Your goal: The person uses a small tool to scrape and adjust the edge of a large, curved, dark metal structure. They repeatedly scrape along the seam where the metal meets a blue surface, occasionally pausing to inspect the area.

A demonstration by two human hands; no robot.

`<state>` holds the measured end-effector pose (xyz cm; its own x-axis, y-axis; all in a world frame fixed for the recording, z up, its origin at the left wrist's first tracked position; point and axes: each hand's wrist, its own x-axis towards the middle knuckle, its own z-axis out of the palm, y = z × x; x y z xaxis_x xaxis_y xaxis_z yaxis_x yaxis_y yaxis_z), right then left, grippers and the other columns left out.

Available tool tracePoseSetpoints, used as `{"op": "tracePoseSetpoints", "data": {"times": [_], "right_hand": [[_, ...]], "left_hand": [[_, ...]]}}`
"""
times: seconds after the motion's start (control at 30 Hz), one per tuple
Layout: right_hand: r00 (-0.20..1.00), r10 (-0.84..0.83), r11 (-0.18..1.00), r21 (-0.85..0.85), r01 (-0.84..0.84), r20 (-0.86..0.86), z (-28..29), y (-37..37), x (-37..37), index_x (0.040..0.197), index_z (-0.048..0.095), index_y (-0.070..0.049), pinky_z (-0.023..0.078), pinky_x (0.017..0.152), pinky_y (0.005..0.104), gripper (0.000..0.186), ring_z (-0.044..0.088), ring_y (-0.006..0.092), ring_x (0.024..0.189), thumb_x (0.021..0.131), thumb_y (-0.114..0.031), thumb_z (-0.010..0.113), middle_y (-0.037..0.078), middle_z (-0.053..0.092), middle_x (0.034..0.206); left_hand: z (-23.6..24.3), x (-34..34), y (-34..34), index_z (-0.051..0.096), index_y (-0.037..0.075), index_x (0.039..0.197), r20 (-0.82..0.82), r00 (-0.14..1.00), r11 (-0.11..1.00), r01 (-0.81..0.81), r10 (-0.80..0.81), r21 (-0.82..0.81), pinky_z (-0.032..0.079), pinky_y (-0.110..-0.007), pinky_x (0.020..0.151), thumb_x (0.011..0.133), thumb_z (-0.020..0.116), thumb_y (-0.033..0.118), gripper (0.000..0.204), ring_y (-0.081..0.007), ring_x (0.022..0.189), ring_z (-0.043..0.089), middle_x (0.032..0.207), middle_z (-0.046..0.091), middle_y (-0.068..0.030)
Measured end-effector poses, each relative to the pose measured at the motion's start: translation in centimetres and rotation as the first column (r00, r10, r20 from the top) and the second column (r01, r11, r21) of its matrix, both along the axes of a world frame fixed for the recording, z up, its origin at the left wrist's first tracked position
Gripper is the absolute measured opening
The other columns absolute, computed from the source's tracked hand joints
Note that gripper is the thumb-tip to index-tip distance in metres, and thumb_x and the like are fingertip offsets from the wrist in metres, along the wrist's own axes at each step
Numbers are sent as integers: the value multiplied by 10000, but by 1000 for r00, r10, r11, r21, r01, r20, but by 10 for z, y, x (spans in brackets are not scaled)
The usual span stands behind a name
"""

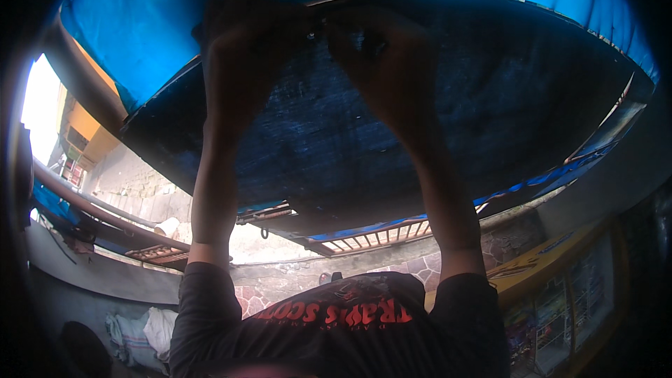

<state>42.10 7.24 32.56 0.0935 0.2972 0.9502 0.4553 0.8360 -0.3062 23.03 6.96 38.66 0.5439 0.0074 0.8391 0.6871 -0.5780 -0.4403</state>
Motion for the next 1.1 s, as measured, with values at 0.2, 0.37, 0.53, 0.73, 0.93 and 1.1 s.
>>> {"op": "tracePoseSetpoints", "data": {"times": [0.2, 0.37, 0.53, 0.73, 0.93, 1.1], "right_hand": [[999, 47, 999, -17, -47, 1, -3, -2, -1, 1106, 778, -55, 343, 504, 185, 189, 500, -8, 589, 927, -116, 784, 18, 757, 895], [997, 78, 996, -48, -79, -23, -4, -4, -2, 1129, 767, -39, 400, 543, 164, 200, 577, -7, 665, 935, -88, 771, 48, 775, 985], [997, 79, 989, -123, -82, -25, -5, -1, 3, 1154, 758, -23, 496, 642, 175, 222, 669, 34, 808, 940, -80, 766, 69, 779, 1038], [994, 101, 986, -129, -106, -46, -5, -1, 4, 1152, 756, -18, 524, 689, 182, 235, 691, 56, 864, 930, -92, 783, 73, 778, 1027], [994, 97, 986, -130, -104, -57, -5, -6, -1, 1136, 757, -20, 470, 640, 159, 234, 638, 22, 788, 918, -92, 799, 49, 772, 999], [992, 112, 990, -84, -117, -66, -7, -1, -4, 1104, 757, -27, 419, 595, 154, 211, 575, 1, 718, 906, -79, 809, 14, 755, 956]], "left_hand": [[-11, 4, 0, 834, 130, 933, 102, 994, 1000, -22, 24, -19, 521, -385, 911, 797, 870, 148, 142, -256, 1012, 636, 995, 744, -80], [-13, 1, 5, 837, 126, 927, 129, 992, 997, -7, 18, -80, 518, -396, 902, 813, 872, 187, 134, -245, 1031, 602, 1000, 728, -74], [-11, 7, 0, 836, 121, 904, 176, 984, 994, -21, 40, -110, 508, -398, 925, 815, 876, 214, 135, -239, 1046, 601, 994, 731, -65], [-5, 16, -10, 824, 138, 875, 257, 965, 967, 25, 42, -252, 383, -414, 907, 755, 879, 170, 136, -237, 1022, 526, 967, 676, -11], [-5, 21, -12, 816, 137, 862, 292, 956, 979, 43, 18, -202, 348, -387, 849, 704, 879, 107, 173, -221, 953, 503, 851, 632, 21], [-2, 20, -14, 812, 134, 853, 285, 958, 978, 34, 27, -207, 352, -387, 842, 695, 876, 105, 173, -223, 931, 509, 845, 626, 22]]}}
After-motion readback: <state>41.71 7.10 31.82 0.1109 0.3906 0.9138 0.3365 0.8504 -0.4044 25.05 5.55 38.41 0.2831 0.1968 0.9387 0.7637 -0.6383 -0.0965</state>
